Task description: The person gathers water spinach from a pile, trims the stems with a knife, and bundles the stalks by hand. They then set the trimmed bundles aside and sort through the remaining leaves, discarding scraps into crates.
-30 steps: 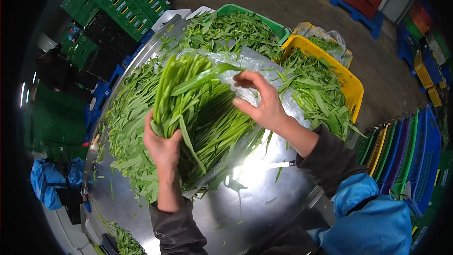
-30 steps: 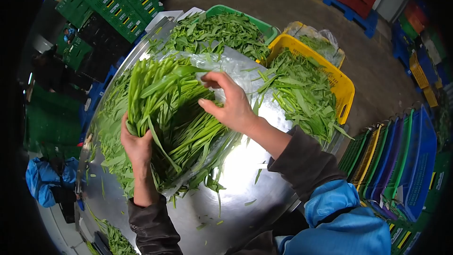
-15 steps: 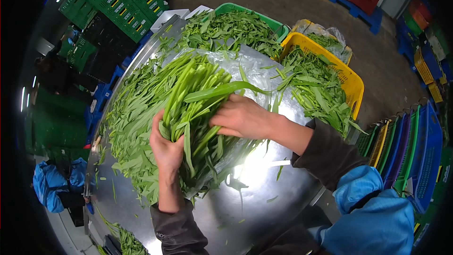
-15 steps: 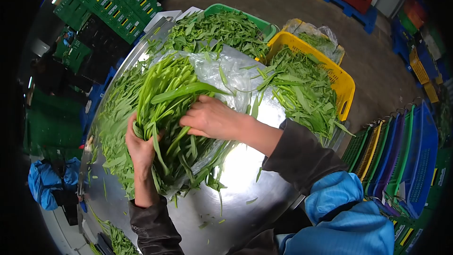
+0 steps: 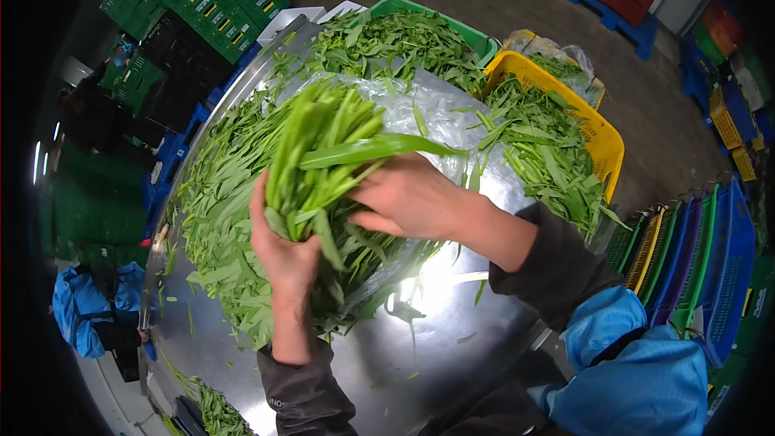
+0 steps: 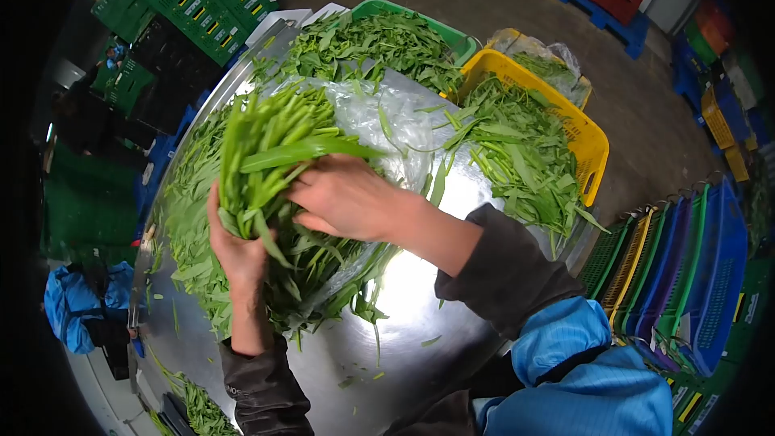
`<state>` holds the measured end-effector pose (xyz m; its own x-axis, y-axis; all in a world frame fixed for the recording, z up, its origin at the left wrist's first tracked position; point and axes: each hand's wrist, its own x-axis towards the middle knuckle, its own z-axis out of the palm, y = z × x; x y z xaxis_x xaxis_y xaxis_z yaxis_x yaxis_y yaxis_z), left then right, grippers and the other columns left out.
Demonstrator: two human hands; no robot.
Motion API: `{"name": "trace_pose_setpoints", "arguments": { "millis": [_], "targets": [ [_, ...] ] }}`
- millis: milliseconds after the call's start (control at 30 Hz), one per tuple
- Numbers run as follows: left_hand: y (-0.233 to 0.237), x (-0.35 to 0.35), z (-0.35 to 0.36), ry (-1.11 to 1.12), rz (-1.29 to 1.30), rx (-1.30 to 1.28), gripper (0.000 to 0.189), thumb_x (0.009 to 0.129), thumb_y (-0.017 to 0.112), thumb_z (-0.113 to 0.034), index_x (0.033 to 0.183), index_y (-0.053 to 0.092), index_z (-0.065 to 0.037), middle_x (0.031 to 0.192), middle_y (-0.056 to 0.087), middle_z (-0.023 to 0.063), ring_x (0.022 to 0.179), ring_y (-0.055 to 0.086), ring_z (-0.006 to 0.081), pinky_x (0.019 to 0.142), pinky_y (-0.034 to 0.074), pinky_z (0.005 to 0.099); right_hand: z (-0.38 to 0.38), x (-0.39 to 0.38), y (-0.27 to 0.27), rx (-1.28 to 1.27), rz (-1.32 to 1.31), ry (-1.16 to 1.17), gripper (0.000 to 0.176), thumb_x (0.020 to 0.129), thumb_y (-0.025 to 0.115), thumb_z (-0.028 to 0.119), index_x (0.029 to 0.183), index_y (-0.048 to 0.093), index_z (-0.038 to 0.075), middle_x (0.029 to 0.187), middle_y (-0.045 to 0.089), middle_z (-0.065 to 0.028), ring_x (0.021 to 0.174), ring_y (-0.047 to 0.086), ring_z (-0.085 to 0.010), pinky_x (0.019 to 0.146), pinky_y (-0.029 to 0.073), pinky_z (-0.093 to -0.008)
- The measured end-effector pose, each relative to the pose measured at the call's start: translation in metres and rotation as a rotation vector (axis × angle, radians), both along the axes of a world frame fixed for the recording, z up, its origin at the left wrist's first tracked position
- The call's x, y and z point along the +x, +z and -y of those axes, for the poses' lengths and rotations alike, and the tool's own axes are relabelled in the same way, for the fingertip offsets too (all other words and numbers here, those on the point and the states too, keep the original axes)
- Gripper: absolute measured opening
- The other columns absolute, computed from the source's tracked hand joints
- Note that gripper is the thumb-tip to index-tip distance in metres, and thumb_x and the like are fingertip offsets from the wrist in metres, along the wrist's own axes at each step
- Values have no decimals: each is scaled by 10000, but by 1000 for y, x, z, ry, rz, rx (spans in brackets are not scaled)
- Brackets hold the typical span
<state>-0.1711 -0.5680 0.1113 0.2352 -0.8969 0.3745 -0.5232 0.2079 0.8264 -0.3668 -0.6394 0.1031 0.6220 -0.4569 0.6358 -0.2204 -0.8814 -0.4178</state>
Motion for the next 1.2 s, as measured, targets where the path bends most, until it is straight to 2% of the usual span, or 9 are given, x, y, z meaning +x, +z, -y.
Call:
{"name": "trace_pose_setpoints", "arguments": {
  "millis": [33,133,300,533,700,1033,1067,1100,1200],
  "targets": [
    [-2,4,1,-20,-235,-10,933,582,730,98,1416,326,-12,1284,533,144,1147,555,222,995,447,339,-7,-5,1,-90,102,-99,351,749,725,175,1054,612,41,1133,601,-117,1030,585,-312,866,487,-411],
    [3,28,-3,-56,-174,-63,903,588,706,57,1406,326,3,1265,538,130,1119,567,217,992,443,336,-25,-25,-5,-25,524,-170,319,756,717,125,1041,603,37,1152,598,-118,1030,581,-288,877,478,-399],
    [8,29,-4,37,-149,-49,873,585,695,29,1382,340,23,1197,561,114,1067,582,208,967,443,326,-29,-16,-48,412,201,-134,331,726,687,96,1043,599,75,1094,586,-87,1063,553,-321,912,466,-410],
    [7,27,-5,34,-144,-19,869,595,716,21,1380,343,18,1192,567,112,1060,585,204,958,450,323,-27,-11,-73,130,-117,-125,384,727,669,94,1105,606,86,1255,528,-125,1250,430,-330,1064,327,-472],
    [7,17,-6,-27,-178,13,883,597,705,40,1395,329,10,1203,569,112,1069,584,202,963,454,324,1,-1,-56,200,-129,-45,215,762,680,156,923,629,23,982,604,-148,1012,539,-325,951,391,-433],
    [5,-7,-15,-143,120,30,1207,554,858,61,1498,123,-100,1280,489,131,1102,568,248,912,523,376,5,25,-70,38,27,-140,314,781,660,204,1080,631,109,1034,638,-124,957,606,-339,826,498,-442],
    [0,-8,-17,-58,231,-15,1158,565,869,5,1486,170,-64,1238,526,145,1064,591,276,895,520,374,-8,17,-67,263,-182,-120,315,893,483,283,1092,613,75,1096,625,-183,1010,578,-366,893,452,-459],
    [-21,-1,-15,-7,247,-61,1118,568,872,-26,1471,213,-45,1199,546,155,1033,600,292,877,517,373,-21,10,-19,604,-53,-61,333,891,502,271,1129,615,68,1122,627,-176,1026,584,-346,893,453,-439],
    [-18,-3,-20,109,459,-258,1005,567,872,-93,1418,344,-4,1093,590,168,959,611,330,828,506,373,-25,16,-40,773,57,7,330,856,596,233,1136,631,63,1101,646,-158,1035,593,-300,889,463,-405]
  ]
}}
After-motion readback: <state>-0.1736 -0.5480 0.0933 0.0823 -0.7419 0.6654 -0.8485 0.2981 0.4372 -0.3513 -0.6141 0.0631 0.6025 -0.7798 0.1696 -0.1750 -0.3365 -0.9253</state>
